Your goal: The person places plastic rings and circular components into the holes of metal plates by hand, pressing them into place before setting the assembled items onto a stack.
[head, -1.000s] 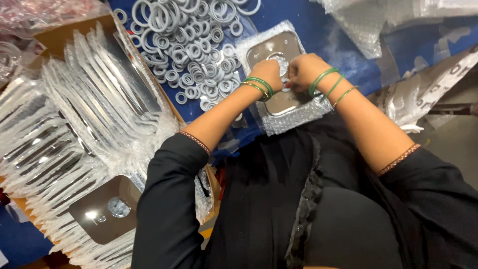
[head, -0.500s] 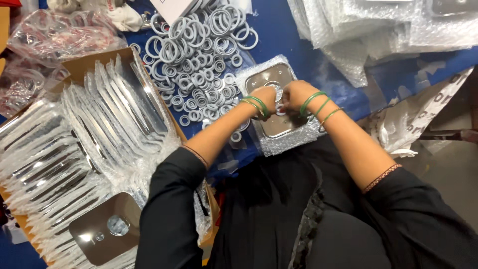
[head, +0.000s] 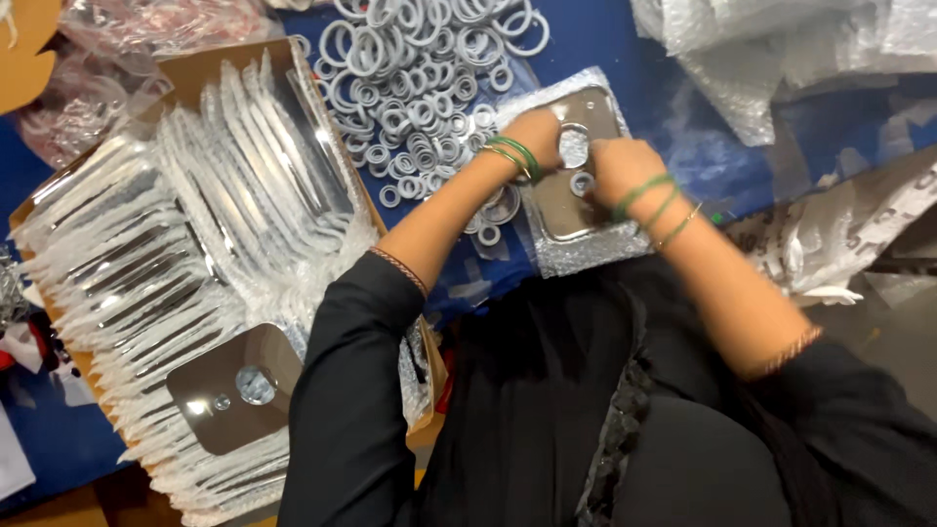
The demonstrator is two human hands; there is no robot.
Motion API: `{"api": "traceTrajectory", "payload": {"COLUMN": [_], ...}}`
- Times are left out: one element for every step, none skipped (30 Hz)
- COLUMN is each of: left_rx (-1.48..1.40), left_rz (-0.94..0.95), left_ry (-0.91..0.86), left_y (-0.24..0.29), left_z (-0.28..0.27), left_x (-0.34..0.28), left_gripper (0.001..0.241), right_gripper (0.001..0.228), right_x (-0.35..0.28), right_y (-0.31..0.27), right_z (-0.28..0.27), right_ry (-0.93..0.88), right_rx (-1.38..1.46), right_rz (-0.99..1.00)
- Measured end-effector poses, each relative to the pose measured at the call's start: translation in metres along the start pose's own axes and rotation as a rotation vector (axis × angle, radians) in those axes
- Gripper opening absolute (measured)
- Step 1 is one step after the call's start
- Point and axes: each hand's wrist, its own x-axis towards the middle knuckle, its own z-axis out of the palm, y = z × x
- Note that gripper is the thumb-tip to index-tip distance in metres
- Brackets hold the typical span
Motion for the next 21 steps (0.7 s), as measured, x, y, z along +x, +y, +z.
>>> {"api": "traceTrajectory", "payload": {"left_rx": [-0.058,-0.097,-0.136,-0.205,-0.273,-0.338,-0.333,-0.330,-0.326,-0.296,-0.265,-0.236,-0.246,-0.253,-0.260,-0.254,-0.247,-0.237,-0.248,-0.254,-0.261], "left_rz": [-0.011,-0.047,-0.084,-0.115,-0.148,-0.174,-0.147,-0.113,-0.080,-0.053,-0.027,-0.006,0.002,0.009,0.016,0.014,0.012,0.011,0.004,0.001,-0.001], "left_ry": [0.077,0.169,0.261,0.277,0.294,0.314,0.328,0.346,0.364,0.350,0.336,0.320,0.301,0.283,0.265,0.274,0.283,0.289,0.301,0.312,0.324], "left_y": [-0.009,-0.015,-0.020,-0.024,-0.030,-0.031,-0.029,-0.026,-0.024,-0.020,-0.017,-0.014,-0.012,-0.013,-0.013,-0.013,-0.013,-0.014,-0.013,-0.010,-0.008], "left_z": [-0.015,-0.027,-0.038,-0.043,-0.050,-0.057,-0.060,-0.061,-0.061,-0.059,-0.056,-0.052,-0.048,-0.046,-0.045,-0.044,-0.043,-0.041,-0.038,-0.035,-0.032], "left_x": [-0.003,-0.004,-0.006,-0.013,-0.017,-0.019,-0.022,-0.024,-0.025,-0.024,-0.023,-0.024,-0.024,-0.024,-0.023,-0.022,-0.020,-0.020,-0.019,-0.016,-0.013], "left_gripper": [0.029,0.029,0.029,0.027,0.025,0.023,0.022,0.020,0.019,0.021,0.022,0.023,0.023,0.024,0.024,0.025,0.026,0.027,0.028,0.030,0.032], "right_gripper": [0.027,0.029,0.031,0.023,0.017,0.016,0.016,0.015,0.015,0.014,0.014,0.014,0.014,0.015,0.018,0.021,0.024,0.023,0.022,0.020,0.019], "right_x": [-0.008,-0.021,-0.029,-0.034,-0.037,-0.036,-0.035,-0.033,-0.031,-0.030,-0.029,-0.029,-0.030,-0.030,-0.028,-0.024,-0.020,-0.013,-0.006,-0.002,0.001], "right_y": [-0.011,-0.025,-0.043,-0.059,-0.073,-0.083,-0.091,-0.097,-0.101,-0.102,-0.101,-0.097,-0.093,-0.090,-0.084,-0.074,-0.062,-0.046,-0.030,-0.016,-0.006], "right_z": [0.001,0.007,0.016,0.025,0.034,0.038,0.042,0.045,0.048,0.049,0.049,0.048,0.047,0.046,0.042,0.036,0.030,0.022,0.015,0.009,0.006], "right_ry": [0.122,0.249,0.376,0.316,0.257,0.245,0.234,0.224,0.279,0.333,0.387,0.367,0.346,0.326,0.311,0.291,0.270,0.393,0.516,0.368,0.212], "right_rx": [-0.074,0.016,0.108,0.118,0.129,0.063,-0.003,-0.076,-0.088,-0.103,-0.119,-0.008,0.102,0.213,0.358,0.501,0.641,0.637,0.630,0.791,0.946], "right_rz": [-0.043,-0.112,-0.180,-0.206,-0.233,-0.317,-0.401,-0.484,-0.504,-0.526,-0.547,-0.531,-0.513,-0.495,-0.364,-0.231,-0.095,-0.124,-0.155,0.003,0.159]}}
